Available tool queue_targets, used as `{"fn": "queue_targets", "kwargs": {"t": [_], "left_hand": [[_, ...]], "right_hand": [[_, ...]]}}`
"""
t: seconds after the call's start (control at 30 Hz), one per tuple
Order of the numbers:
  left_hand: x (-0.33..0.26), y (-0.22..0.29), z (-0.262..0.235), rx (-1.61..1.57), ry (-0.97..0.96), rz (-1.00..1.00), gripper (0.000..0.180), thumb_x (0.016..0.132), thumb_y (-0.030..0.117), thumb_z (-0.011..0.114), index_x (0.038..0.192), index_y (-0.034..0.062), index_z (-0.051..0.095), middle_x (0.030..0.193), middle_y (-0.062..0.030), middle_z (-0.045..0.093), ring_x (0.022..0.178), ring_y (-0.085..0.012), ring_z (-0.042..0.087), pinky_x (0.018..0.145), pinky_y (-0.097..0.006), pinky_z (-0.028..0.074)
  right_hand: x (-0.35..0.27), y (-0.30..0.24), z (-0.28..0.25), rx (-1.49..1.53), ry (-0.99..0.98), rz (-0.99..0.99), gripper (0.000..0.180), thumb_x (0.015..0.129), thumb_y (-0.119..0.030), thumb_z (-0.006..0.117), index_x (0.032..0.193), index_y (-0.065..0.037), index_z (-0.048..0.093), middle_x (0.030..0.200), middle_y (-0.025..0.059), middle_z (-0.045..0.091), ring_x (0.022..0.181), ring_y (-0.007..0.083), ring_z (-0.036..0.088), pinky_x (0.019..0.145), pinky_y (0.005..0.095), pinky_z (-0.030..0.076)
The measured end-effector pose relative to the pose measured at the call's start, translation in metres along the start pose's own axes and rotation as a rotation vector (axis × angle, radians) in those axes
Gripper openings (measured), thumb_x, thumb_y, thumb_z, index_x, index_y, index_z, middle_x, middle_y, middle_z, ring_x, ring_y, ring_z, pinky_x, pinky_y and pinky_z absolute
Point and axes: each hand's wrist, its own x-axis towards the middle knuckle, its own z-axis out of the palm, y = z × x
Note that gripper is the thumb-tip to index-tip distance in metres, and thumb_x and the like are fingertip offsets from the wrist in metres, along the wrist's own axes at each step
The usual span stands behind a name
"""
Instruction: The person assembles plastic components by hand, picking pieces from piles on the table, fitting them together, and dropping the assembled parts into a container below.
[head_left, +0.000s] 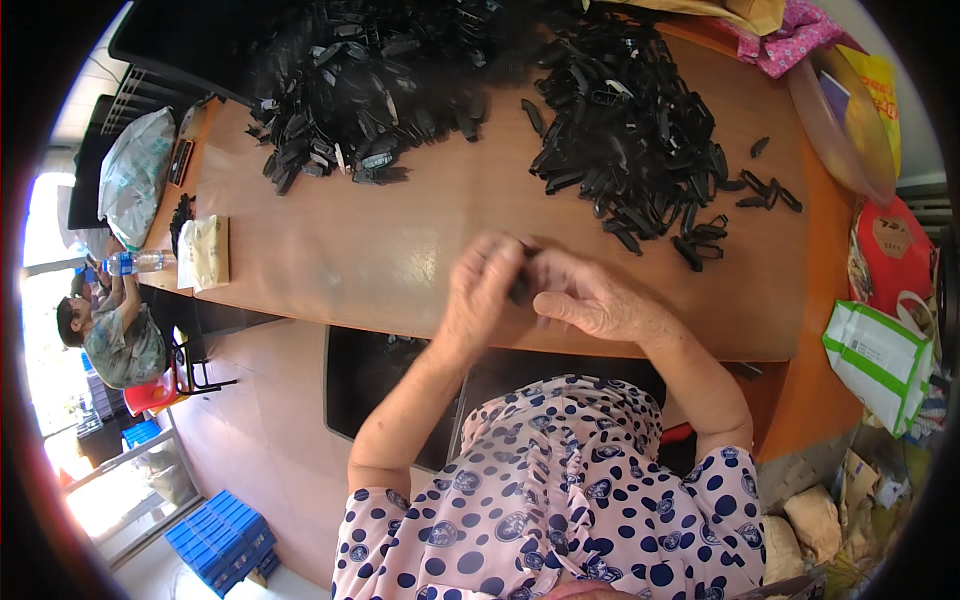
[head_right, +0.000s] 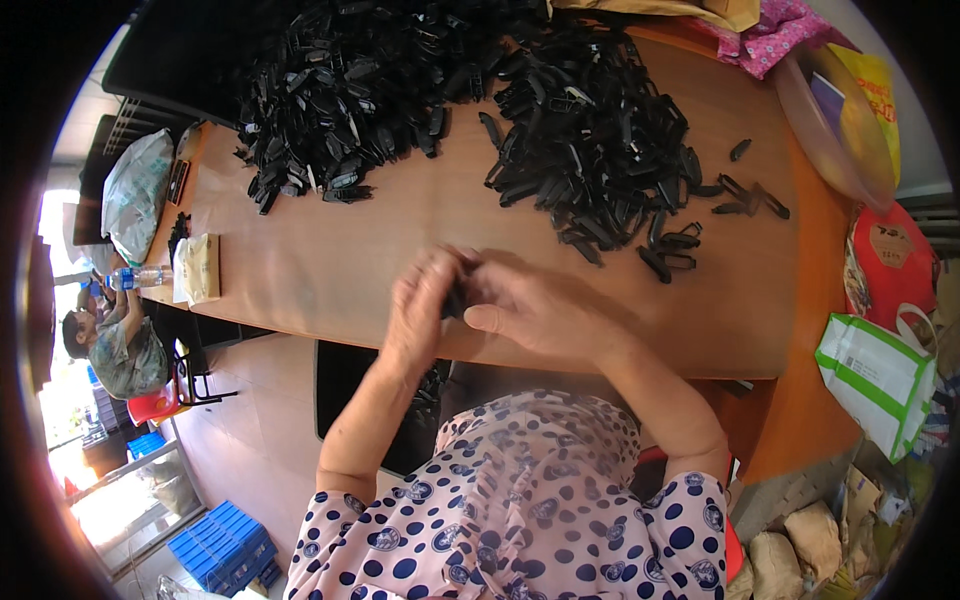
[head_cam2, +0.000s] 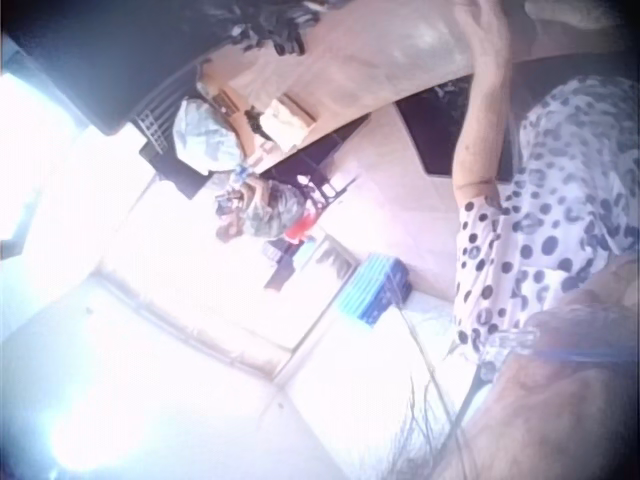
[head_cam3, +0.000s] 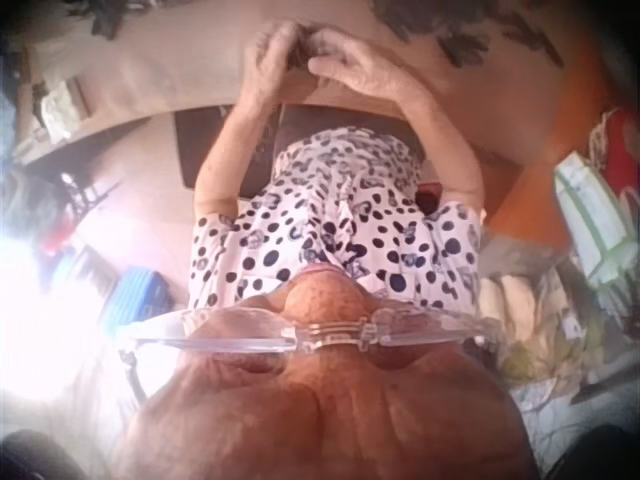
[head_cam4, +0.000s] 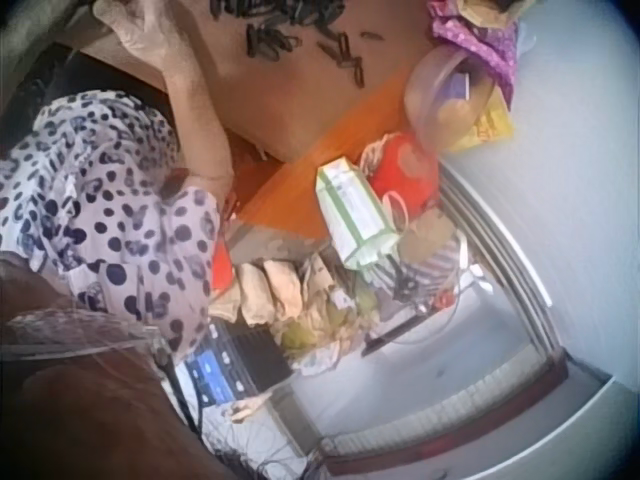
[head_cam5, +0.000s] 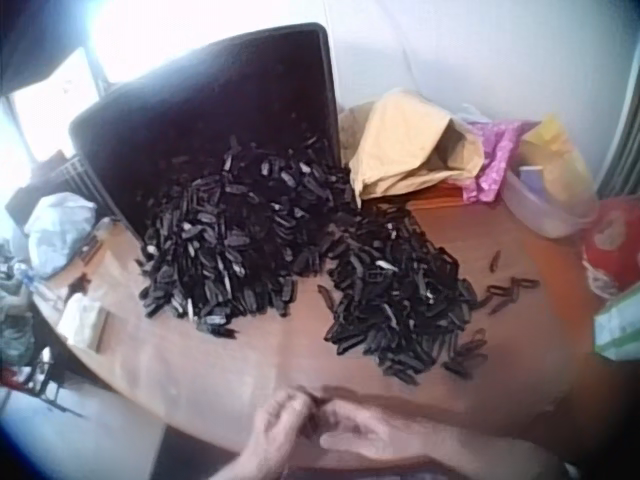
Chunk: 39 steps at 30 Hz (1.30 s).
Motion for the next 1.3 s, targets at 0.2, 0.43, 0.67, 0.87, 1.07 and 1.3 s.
{"fn": "queue_targets", "kwargs": {"t": [0.2,0.43,0.67,0.87,1.07,1.3], "left_hand": [[0.114,0.017,-0.055,0.916,0.309,0.505,0.022,0.082,0.007,0.059,0.104,0.0087,0.06,0.086,-0.0107,0.064,0.078,-0.027,0.064,0.065,-0.033,0.049],[0.143,0.024,-0.063,1.694,0.121,0.57,0.033,0.085,0.001,0.051,0.113,0.0158,0.06,0.093,-0.01,0.055,0.078,-0.0298,0.064,0.064,-0.04,0.052],[0.118,0.028,-0.058,1.572,-0.042,0.58,0.026,0.081,0.003,0.059,0.105,0.0099,0.061,0.094,-0.0107,0.056,0.078,-0.0327,0.062,0.065,-0.04,0.051],[0.067,-0.004,-0.057,0.112,-0.069,0.008,0.026,0.096,0.023,0.055,0.111,0.003,0.061,0.092,-0.0065,0.065,0.066,-0.0079,0.057,0.056,-0.02,0.045],[0.014,-0.012,-0.028,-0.493,-0.161,-0.17,0.037,0.094,0.024,0.058,0.121,-0.0016,0.053,0.094,-0.0114,0.064,0.068,-0.0109,0.058,0.048,-0.018,0.044],[-0.02,-0.015,0.0,-0.089,-0.136,-0.072,0.024,0.088,0.02,0.067,0.106,0.0032,0.064,0.086,-0.0005,0.062,0.07,-0.0064,0.053,0.065,-0.02,0.044]], "right_hand": [[0.058,-0.01,-0.048,-1.144,0.394,-0.398,0.024,0.078,-0.011,0.067,0.099,-0.002,0.06,0.094,0.009,0.055,0.086,0.0245,0.056,0.075,0.0372,0.048],[0.072,-0.016,-0.07,-1.455,0.169,-0.407,0.009,0.076,0.0,0.061,0.085,-0.001,0.062,0.09,0.0065,0.054,0.091,0.0199,0.051,0.079,0.0318,0.045],[0.059,-0.009,-0.076,-1.302,0.065,-0.351,0.005,0.078,-0.003,0.062,0.082,-0.003,0.06,0.089,0.0075,0.054,0.092,0.025,0.052,0.081,0.0338,0.045],[0.037,-0.006,-0.074,-0.591,0.24,-0.276,0.015,0.081,-0.005,0.067,0.08,-0.004,0.053,0.081,0.0022,0.055,0.07,0.0162,0.053,0.065,0.0296,0.045],[0.007,-0.017,-0.037,0.262,0.177,-0.139,0.027,0.084,-0.008,0.068,0.107,-0.005,0.057,0.077,-0.0008,0.057,0.065,0.0031,0.052,0.049,0.0174,0.039],[-0.019,0.003,-0.016,0.544,0.196,-0.081,0.016,0.085,-0.006,0.067,0.097,-0.005,0.057,0.078,0.0017,0.061,0.067,0.0081,0.06,0.056,0.0206,0.048]]}}
